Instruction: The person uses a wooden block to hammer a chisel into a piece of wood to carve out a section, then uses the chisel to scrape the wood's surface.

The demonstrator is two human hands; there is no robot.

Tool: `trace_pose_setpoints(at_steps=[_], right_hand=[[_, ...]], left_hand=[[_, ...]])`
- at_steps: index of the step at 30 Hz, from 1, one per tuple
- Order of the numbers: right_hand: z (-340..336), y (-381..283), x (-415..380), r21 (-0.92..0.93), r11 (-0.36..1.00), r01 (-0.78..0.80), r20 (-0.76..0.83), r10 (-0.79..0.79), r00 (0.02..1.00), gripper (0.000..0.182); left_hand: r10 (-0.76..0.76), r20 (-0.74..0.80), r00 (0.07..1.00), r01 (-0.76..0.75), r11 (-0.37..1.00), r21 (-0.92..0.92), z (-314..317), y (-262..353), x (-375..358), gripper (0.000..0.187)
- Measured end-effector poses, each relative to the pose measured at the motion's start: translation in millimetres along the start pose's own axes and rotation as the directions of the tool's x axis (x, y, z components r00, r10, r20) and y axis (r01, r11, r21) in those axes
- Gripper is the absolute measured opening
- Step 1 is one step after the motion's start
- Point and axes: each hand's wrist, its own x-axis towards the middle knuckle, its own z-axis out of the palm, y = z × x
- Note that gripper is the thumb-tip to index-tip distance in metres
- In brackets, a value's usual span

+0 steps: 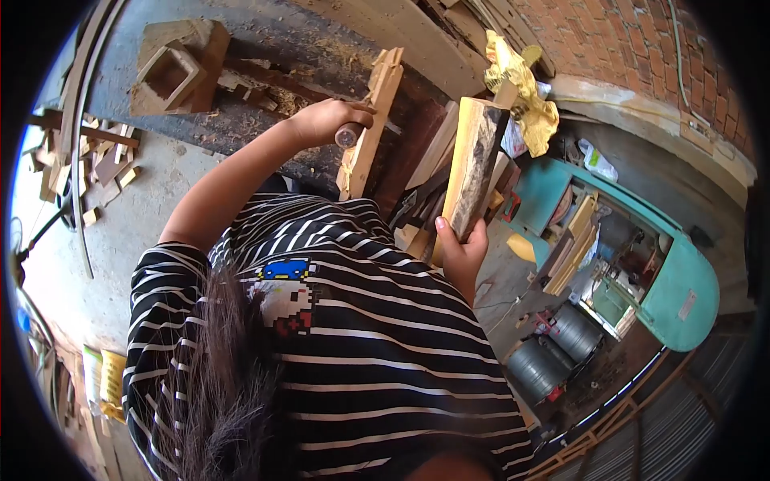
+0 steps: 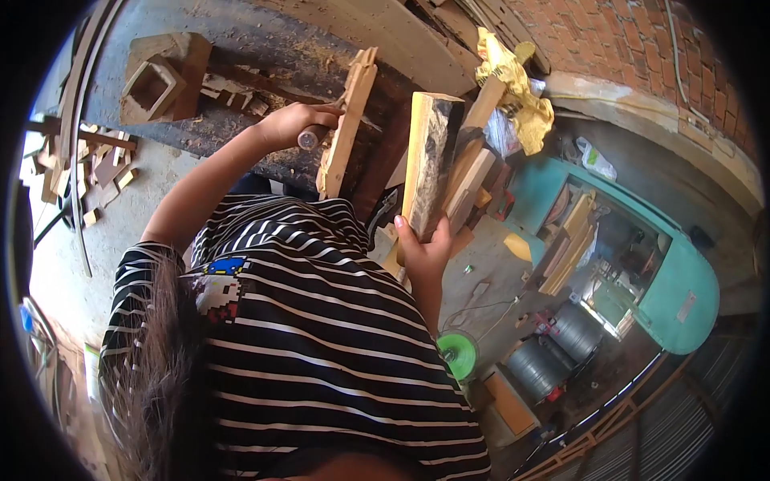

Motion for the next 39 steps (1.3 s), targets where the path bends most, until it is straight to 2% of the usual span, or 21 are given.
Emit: trace_pose_setpoints(at_steps=[2,4,6,9,10,12,13,14,16,18,20,22,23,24,26,27,29,30,32,36,39], right_hand=[[-4,0,-6,0.028,0.998,-0.055,-0.037,0.056,0.998,0.034],[-10,9,-13,-0.106,0.994,-0.025,-0.087,0.016,0.996,0.032],[-15,18,-19,-0.053,0.996,-0.076,-0.120,0.069,0.990,0.031],[-16,43,-20,0.031,0.988,-0.150,-0.145,0.153,0.978,0.030],[-15,50,-19,0.055,0.982,-0.180,-0.141,0.186,0.972,0.030],[-1,56,-10,0.128,0.971,-0.202,-0.108,0.216,0.970,0.032],[8,60,-4,0.147,0.962,-0.229,-0.088,0.244,0.966,0.033],[17,64,3,0.164,0.952,-0.258,-0.067,0.272,0.960,0.034],[35,72,16,0.189,0.924,-0.332,0.004,0.338,0.941,0.036],[51,85,29,0.131,0.940,-0.315,0.053,0.311,0.949,0.036],[65,98,40,0.117,0.958,-0.260,0.086,0.251,0.964,0.036],[75,109,45,0.109,0.965,-0.239,0.090,0.230,0.969,0.037],[81,115,48,0.094,0.970,-0.222,0.089,0.214,0.973,0.038],[87,120,49,0.104,0.968,-0.227,0.098,0.217,0.971,0.038],[100,130,54,0.117,0.961,-0.252,0.050,0.248,0.967,0.038],[105,130,58,0.098,0.951,-0.293,0.084,0.286,0.955,0.036],[111,132,63,0.131,0.934,-0.333,0.094,0.323,0.942,0.035],[112,129,64,0.150,0.917,-0.369,0.097,0.357,0.929,0.035],[112,131,66,0.163,0.915,-0.369,0.081,0.360,0.929,0.037],[105,144,66,0.187,0.934,-0.306,0.036,0.305,0.952,0.043],[93,142,59,0.188,0.938,-0.290,0.009,0.293,0.956,0.046]], left_hand=[[0.053,-0.012,0.999,-0.053,0.998,0.019,-2,-6,4,0.026],[0.041,0.054,0.998,-0.039,0.998,-0.051,-10,-10,8,0.030],[-0.015,0.079,0.997,0.019,0.999,-0.047,-13,-7,7,0.026],[-0.213,-0.102,0.972,0.192,0.963,-0.187,-12,-2,8,0.020],[-0.209,-0.094,0.973,0.191,0.966,-0.176,-6,-3,10,0.020],[-0.285,-0.305,0.909,0.128,0.886,-0.446,10,-10,12,0.018],[-0.275,-0.336,0.901,0.104,0.888,-0.449,12,-9,15,0.016],[-0.212,-0.262,0.941,0.081,0.897,-0.434,12,-7,15,0.015],[-0.043,-0.111,0.993,0.020,0.980,-0.200,10,0,20,0.011],[0.079,0.162,0.984,-0.085,0.996,0.030,8,6,27,0.010],[-0.028,0.236,0.971,-0.042,0.957,0.285,12,-20,18,0.025],[-0.136,0.222,0.966,0.029,0.904,0.426,-36,-18,15,0.026],[-0.077,0.136,0.988,0.021,0.927,0.375,-53,-26,13,0.026],[-0.139,0.103,0.985,0.099,0.943,0.317,-74,-13,16,0.026],[-0.054,-0.060,0.997,0.071,0.941,0.330,-96,0,20,0.026],[-0.060,-0.057,0.997,0.075,0.937,0.341,-97,4,23,0.026],[-0.092,-0.204,0.975,0.163,0.916,0.366,-91,13,31,0.025],[-0.293,-0.215,0.932,0.353,0.869,0.347,-80,9,37,0.025],[-0.632,-0.251,0.733,0.680,0.691,0.247,-55,5,54,0.024],[-0.741,-0.186,0.645,0.764,0.619,0.183,9,-63,64,0.037],[-0.700,-0.160,0.696,0.717,0.670,0.191,32,-64,66,0.040]])
